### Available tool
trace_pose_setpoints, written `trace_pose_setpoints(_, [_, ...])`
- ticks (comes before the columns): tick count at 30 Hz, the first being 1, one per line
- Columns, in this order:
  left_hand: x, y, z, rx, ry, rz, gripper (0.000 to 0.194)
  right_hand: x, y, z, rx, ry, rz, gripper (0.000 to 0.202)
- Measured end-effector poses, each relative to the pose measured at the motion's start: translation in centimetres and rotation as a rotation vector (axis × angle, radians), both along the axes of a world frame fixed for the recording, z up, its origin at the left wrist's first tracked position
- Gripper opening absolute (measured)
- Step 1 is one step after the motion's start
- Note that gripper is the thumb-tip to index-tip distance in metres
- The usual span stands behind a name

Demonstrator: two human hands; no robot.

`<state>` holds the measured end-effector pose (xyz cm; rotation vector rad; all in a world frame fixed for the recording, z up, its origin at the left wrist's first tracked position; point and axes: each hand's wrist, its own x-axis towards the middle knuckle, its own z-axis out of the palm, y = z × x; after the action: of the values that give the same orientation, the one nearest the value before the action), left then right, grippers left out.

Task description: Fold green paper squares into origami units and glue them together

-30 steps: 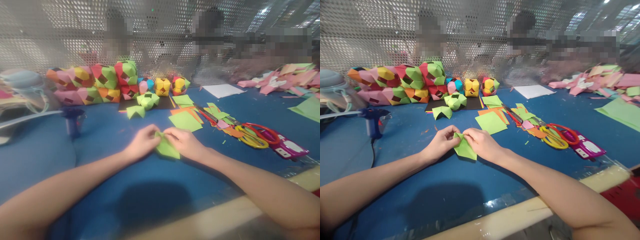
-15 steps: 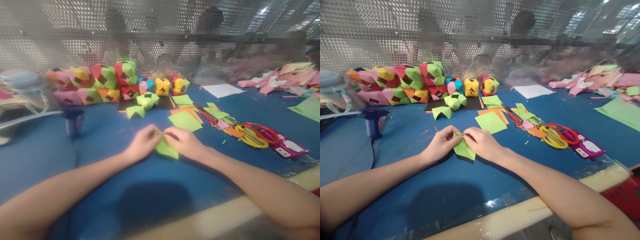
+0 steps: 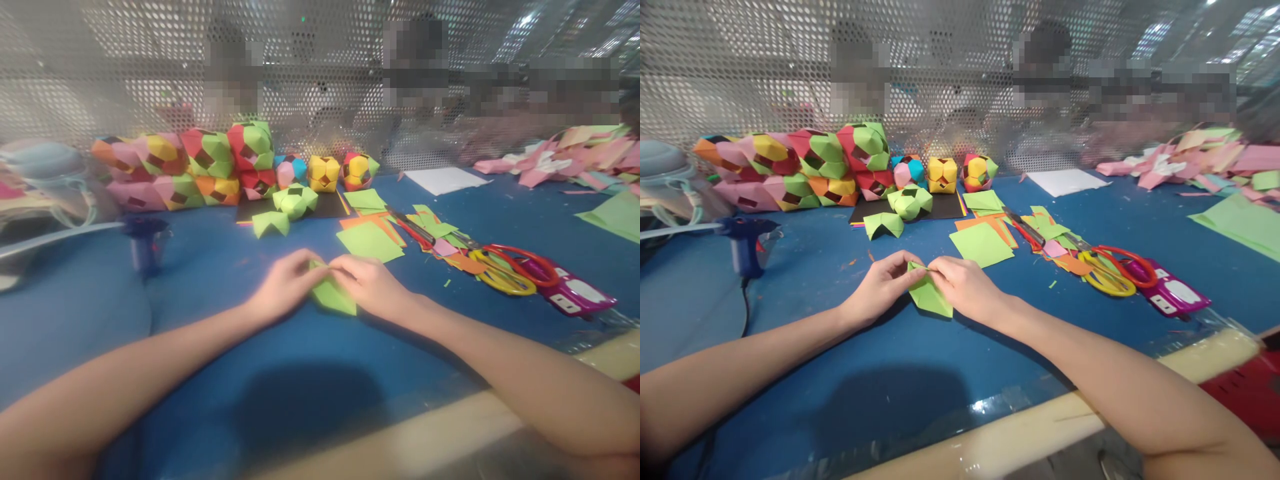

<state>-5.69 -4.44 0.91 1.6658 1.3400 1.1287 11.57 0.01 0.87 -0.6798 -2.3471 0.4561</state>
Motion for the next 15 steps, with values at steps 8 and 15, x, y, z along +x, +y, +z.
trace_pose_setpoints(8, [-0.05,0.02,0.03,0.016,0.052,0.026,0.022,-0.19,-0.37,0.31,-0.062,0.001,-0.03,0.015])
trace_pose_setpoints(15, [-0.08,-0.04,0.01,-0.019,-0.009,0.011,0.023,0.02,-0.14,0.21,-0.035,0.042,-0.037,0.017])
